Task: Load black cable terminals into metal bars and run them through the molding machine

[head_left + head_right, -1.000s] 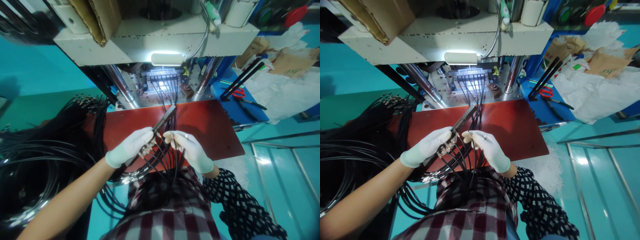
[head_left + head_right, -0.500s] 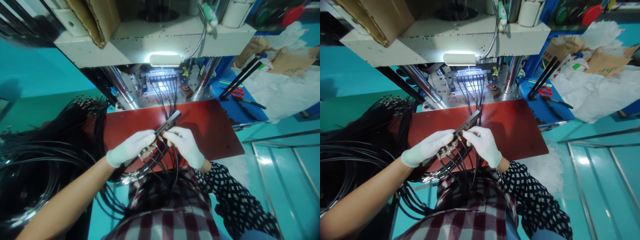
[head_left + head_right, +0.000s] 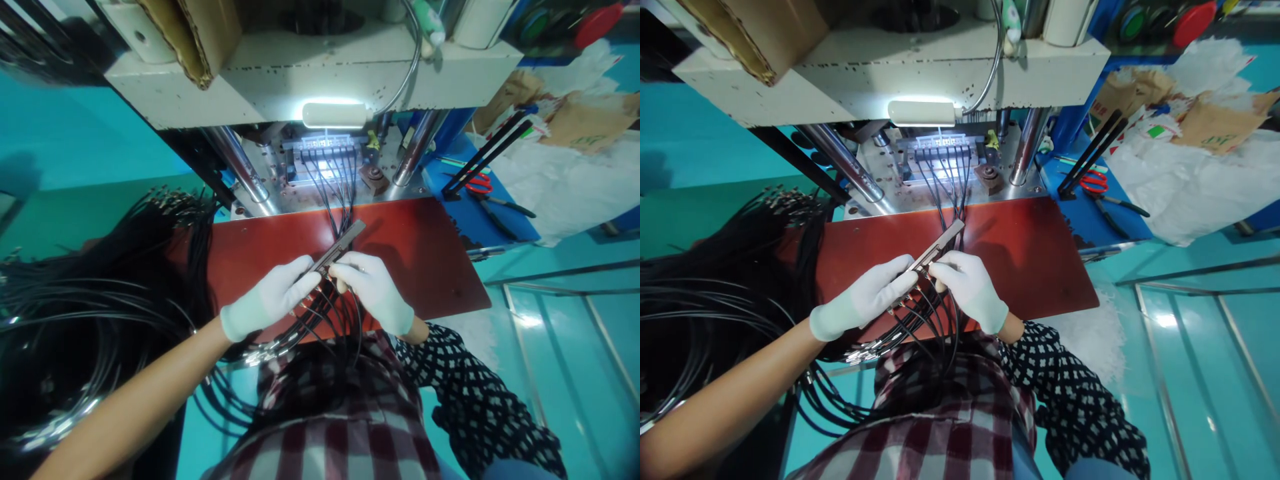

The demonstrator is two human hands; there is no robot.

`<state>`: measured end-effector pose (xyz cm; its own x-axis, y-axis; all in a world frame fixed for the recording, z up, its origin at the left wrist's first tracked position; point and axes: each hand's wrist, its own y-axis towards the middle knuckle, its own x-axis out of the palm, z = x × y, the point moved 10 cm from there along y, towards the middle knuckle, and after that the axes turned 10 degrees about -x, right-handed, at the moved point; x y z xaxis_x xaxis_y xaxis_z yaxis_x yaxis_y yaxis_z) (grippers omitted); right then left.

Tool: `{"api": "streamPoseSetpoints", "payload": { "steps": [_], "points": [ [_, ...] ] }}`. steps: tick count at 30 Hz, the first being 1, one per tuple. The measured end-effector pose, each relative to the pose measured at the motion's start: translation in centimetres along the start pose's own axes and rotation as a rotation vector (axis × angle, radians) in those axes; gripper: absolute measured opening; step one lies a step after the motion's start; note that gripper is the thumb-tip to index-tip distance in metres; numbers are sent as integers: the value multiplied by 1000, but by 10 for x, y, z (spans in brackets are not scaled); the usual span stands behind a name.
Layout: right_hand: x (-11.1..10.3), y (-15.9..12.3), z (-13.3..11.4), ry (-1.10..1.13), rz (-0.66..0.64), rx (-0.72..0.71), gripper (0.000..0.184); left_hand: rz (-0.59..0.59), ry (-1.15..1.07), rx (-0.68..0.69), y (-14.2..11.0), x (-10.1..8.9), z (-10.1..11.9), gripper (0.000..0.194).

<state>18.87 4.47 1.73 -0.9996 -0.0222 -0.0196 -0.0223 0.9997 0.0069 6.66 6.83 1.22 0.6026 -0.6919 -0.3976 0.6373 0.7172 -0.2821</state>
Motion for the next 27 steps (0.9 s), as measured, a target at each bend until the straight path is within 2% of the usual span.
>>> {"api": "streamPoseSetpoints", "payload": {
  "steps": [6,10,13,17,19,22,24,25,27],
  "points": [
    [5,4,1,44,-89,1,27,-88,-269,-22,1,6,-11,41],
    [2,5,2,51,-62,3,27,-107,-331,-18,2,9,-13,43],
    [3,4,4,26,-57,2,28,-82,-209,14,0,7,-5,38],
    [4,7,4,-36,-65,-40,26,34,119,-21,-1,-1,-3,31],
    [5,8,4,-70,-105,-56,28,27,154,-23,-1,0,-6,32],
    [2,4,5,-195,-210,-75,28,-28,-19,-23,-1,3,-13,35],
    [-14,-1,11,-384,-209,-41,30,-38,-151,-62,-3,1,-22,36],
    [-23,-5,15,-461,-196,-8,36,-46,-205,-91,-4,0,-26,37],
    [-36,-13,26,-464,-195,88,45,-84,-309,-148,-6,-1,-34,38]
  ]
}}
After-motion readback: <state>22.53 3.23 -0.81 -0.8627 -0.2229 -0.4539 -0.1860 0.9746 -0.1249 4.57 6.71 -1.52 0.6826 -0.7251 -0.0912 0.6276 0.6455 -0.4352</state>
